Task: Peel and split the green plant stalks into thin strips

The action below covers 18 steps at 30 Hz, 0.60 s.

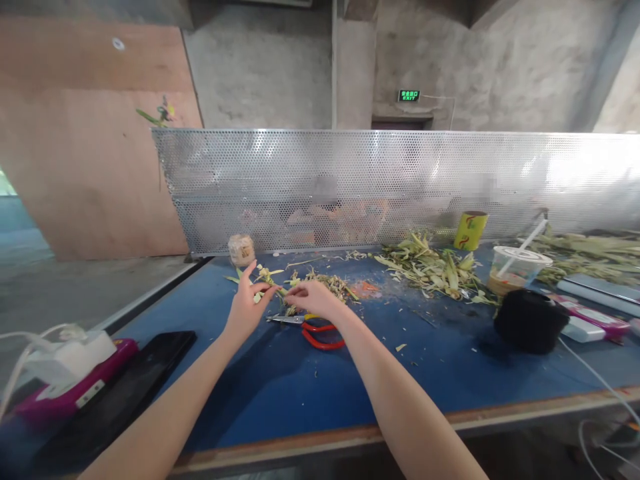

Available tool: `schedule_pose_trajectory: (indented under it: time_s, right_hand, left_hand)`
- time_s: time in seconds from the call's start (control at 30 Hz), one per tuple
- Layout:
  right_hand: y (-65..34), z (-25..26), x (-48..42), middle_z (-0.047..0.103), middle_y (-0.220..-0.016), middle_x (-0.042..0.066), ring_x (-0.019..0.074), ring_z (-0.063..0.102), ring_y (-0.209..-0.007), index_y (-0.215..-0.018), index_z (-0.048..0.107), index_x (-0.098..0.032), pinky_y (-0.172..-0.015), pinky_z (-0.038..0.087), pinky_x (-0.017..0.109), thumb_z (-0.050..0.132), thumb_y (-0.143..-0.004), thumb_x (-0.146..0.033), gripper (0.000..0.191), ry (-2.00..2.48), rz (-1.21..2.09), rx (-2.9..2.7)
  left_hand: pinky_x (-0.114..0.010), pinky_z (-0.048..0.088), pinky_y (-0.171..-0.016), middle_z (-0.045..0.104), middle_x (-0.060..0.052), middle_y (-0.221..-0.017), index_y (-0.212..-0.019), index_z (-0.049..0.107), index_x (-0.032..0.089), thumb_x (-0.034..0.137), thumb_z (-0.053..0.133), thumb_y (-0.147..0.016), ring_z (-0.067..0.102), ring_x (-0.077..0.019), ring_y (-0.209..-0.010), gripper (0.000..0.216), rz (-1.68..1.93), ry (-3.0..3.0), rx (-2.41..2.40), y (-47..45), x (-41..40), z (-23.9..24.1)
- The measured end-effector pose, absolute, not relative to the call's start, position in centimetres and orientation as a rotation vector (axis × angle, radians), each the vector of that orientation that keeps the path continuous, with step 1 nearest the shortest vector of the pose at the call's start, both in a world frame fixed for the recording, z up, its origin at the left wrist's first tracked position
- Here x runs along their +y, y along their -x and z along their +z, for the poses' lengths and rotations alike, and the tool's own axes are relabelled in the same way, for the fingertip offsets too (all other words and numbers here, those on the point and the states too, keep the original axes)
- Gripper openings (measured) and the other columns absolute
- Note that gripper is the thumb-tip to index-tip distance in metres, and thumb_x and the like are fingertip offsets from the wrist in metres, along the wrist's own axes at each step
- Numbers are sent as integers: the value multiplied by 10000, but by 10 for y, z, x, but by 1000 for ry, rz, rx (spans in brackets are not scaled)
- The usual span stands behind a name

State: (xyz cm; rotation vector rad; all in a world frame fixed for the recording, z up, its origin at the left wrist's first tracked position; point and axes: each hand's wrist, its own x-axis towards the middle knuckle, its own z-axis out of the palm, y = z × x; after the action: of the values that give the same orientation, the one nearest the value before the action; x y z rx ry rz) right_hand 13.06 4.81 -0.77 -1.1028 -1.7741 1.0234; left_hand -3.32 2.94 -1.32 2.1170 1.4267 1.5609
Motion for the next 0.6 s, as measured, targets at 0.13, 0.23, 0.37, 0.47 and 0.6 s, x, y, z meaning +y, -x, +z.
schedule_pose_trajectory:
  time_s: [0.13,0.23,0.37,0.47,0.6]
  right_hand:
    - [-121,-13,43,650,-607,10,120,598,-587,-711,631,-147,-590,461,217,581,-662,-243,118,1044,922,-2062]
    - [-133,-10,48,649,-619,19,122,596,-615,-685,635,-143,-598,446,212,510,-704,-226,150,1108,824,-1998]
    - [-151,-3,54,650,-642,29,144,589,-644,-693,648,-149,-618,425,232,499,-705,-263,188,1222,626,-1867]
    - [-159,0,56,650,-641,35,157,582,-628,-677,652,-155,-600,413,243,478,-710,-300,229,1301,511,-1756]
    - [-164,-1,58,655,-631,24,157,579,-616,-683,662,-171,-583,407,236,472,-700,-290,225,1353,442,-1678]
  left_hand:
    - [-336,395,-826,671,-24,-777,-1306,176,164,324,515,-756,614,-179,-841,665,1565,-2092,1359,31,25,-11]
    - [-348,369,-857,675,-33,-818,-1323,120,151,309,539,-736,601,-182,-881,738,1526,-2123,1366,31,29,-11]
    - [-399,333,-855,673,-41,-896,-1338,7,165,263,557,-707,605,-193,-840,843,1380,-2066,1598,36,34,-13]
    - [-414,293,-854,688,-34,-822,-1342,-44,150,218,580,-671,607,-204,-819,919,1130,-2004,1792,38,36,-16]
    - [-410,252,-856,695,-18,-762,-1346,-36,149,200,589,-646,605,-209,-839,940,917,-2072,1807,38,37,-21]
